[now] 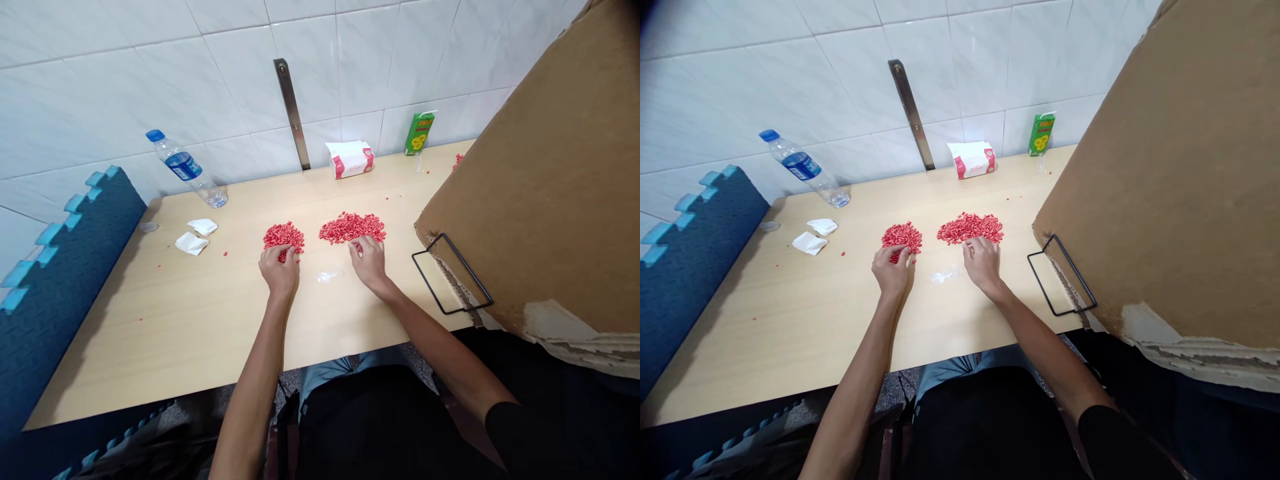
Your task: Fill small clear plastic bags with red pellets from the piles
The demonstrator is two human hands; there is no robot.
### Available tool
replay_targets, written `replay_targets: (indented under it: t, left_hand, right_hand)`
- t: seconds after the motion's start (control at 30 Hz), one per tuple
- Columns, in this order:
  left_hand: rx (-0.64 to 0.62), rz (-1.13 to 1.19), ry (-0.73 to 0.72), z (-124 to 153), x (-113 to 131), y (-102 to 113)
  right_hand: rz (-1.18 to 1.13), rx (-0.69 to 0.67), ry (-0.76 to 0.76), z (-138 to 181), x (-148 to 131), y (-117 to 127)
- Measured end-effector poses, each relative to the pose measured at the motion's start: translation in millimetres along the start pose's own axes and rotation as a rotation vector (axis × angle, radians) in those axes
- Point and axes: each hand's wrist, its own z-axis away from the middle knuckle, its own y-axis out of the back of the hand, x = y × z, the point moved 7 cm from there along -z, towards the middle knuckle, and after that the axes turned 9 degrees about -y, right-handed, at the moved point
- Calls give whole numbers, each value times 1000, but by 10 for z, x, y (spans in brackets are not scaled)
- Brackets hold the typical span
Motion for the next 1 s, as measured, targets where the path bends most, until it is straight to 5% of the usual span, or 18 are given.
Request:
replay_targets:
  t: [0.17,0.33,0.6,0.7,0.83,1.0]
  left_hand:
    - [5,-171,-27,7,65,7]
    - [-170,-39,-256,100,383,-94]
    - [-226,34,-262,136,402,-118]
    - [-278,60,-264,156,431,-144]
    - [-508,49,-295,236,505,-227]
    - [-712,5,-335,333,527,-303]
  right_hand:
    - [209,-135,91,-127,-123,-217]
    - [312,-160,111,-235,-199,-311]
    - [354,-158,129,-243,-155,-374]
    - [303,-123,165,-220,-186,-329]
    - [110,-35,207,-159,-202,-212]
    - [-139,13,118,-149,-78,-161]
